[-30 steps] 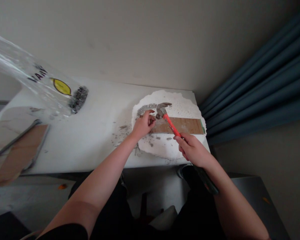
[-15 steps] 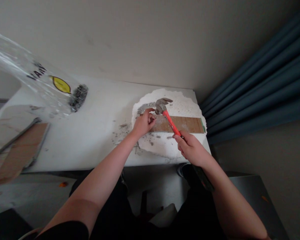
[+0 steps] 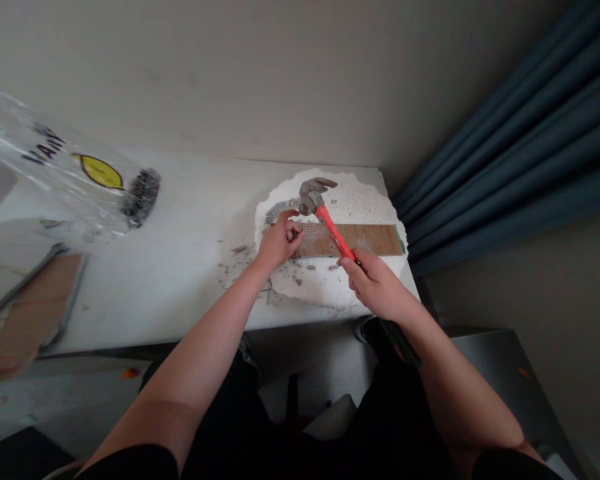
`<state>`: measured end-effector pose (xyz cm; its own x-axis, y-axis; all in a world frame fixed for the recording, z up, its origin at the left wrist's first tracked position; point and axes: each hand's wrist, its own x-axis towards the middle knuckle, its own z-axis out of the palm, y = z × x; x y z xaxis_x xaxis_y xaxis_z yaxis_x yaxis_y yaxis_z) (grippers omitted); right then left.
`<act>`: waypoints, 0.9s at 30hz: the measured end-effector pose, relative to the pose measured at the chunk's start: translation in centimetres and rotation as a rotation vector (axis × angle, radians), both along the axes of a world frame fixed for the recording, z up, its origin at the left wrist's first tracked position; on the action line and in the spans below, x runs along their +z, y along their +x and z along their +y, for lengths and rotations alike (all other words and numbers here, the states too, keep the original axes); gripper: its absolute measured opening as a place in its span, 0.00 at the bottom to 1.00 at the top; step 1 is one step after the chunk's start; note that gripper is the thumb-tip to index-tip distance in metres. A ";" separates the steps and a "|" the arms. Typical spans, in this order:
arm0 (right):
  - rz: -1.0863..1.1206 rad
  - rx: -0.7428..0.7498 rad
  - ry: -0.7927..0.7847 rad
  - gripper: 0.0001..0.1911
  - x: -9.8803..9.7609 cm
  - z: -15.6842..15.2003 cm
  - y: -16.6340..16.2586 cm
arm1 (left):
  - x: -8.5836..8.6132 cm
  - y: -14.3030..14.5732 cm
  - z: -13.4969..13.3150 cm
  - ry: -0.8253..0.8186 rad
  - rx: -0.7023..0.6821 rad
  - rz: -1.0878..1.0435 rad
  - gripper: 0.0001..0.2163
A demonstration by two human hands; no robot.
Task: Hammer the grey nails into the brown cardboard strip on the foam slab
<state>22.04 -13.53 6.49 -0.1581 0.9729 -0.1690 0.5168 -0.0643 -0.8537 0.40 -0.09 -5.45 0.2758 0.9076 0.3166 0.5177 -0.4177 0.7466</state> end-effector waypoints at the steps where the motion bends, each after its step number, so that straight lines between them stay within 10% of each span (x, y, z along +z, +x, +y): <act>1: -0.016 0.012 -0.009 0.20 0.0 0.0 0.0 | 0.0 0.0 0.0 0.003 0.002 0.005 0.22; 27: -0.060 0.037 -0.037 0.21 -0.3 -0.1 0.1 | -0.1 0.1 0.0 0.033 -0.002 -0.056 0.25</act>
